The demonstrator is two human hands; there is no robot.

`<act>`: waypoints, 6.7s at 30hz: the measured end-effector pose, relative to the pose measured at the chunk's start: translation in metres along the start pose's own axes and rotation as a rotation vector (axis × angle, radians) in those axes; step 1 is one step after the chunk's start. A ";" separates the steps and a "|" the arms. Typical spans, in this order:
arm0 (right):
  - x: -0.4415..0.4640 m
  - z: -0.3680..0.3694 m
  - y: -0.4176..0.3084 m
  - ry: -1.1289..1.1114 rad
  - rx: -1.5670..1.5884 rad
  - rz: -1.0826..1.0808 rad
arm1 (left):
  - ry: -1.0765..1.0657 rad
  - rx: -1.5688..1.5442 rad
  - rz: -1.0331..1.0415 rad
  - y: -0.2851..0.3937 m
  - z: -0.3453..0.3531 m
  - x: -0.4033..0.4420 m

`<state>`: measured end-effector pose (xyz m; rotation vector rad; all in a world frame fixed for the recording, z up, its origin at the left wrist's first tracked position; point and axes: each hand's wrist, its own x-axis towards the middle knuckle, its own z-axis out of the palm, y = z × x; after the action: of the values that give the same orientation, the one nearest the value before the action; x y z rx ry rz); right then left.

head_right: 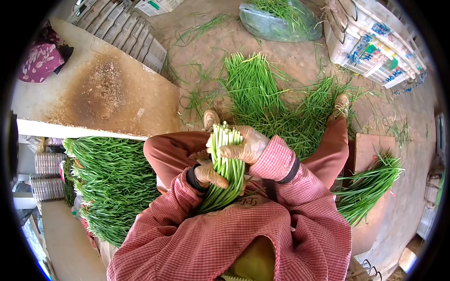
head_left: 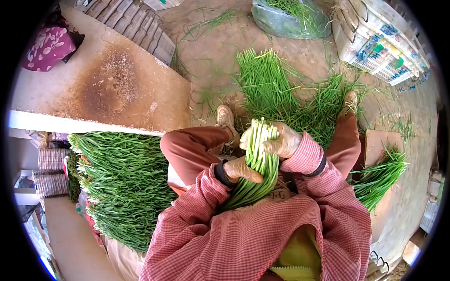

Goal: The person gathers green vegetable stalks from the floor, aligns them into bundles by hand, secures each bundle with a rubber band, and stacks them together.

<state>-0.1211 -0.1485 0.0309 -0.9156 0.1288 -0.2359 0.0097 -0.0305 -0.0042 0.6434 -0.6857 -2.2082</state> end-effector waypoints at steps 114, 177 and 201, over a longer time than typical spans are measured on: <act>-0.058 0.013 -0.071 0.817 -1.342 -0.392 | 0.102 0.025 0.962 0.175 0.008 0.037; -0.060 -0.031 -0.021 -0.069 0.503 -0.051 | 0.894 1.024 0.991 0.127 0.090 0.057; -0.195 -0.064 -0.034 0.326 0.302 -0.517 | 0.843 1.008 0.603 0.164 0.005 0.206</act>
<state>-0.3278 -0.1680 0.0213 -0.5900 0.1508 -0.8635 -0.0391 -0.2819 0.0552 1.4817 -1.2705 -0.7849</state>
